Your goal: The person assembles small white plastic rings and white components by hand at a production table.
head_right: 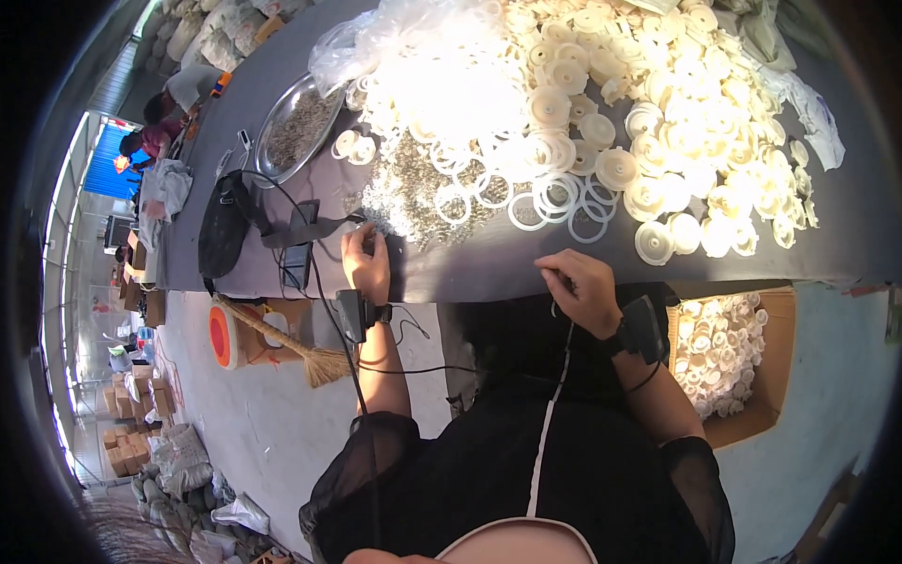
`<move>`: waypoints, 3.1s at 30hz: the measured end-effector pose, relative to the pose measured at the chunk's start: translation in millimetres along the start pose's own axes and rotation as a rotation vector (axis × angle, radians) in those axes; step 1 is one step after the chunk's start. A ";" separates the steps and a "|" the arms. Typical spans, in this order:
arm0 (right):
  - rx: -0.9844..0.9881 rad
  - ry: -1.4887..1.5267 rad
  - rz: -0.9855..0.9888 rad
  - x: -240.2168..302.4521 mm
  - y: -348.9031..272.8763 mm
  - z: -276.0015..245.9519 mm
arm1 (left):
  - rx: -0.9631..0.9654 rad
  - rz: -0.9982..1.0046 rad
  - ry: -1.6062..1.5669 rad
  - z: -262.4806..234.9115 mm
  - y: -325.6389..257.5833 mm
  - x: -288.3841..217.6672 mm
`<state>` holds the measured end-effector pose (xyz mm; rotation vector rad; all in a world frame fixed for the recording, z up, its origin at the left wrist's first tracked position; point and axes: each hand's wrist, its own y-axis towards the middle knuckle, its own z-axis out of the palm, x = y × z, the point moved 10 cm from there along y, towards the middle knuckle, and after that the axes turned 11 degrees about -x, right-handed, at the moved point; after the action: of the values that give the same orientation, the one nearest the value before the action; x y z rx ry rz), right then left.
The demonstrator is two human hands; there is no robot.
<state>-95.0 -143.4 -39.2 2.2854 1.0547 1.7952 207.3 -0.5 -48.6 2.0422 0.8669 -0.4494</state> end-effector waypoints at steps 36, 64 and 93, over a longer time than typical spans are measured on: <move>-0.010 0.368 0.374 -27.4 1.3 19.0 | 0.273 -0.234 -0.823 49.4 -48.1 -100.1; -0.117 0.142 0.071 6.0 19.3 18.6 | 0.543 -0.616 -1.131 81.4 -89.8 -129.3; -0.296 0.131 -0.117 27.5 28.8 3.1 | 1.290 -1.296 -1.482 93.5 -119.0 -167.5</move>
<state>-76.0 -149.7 -4.6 1.9205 0.8505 1.9268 5.4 -98.8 -71.5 0.8568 0.7262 -3.2331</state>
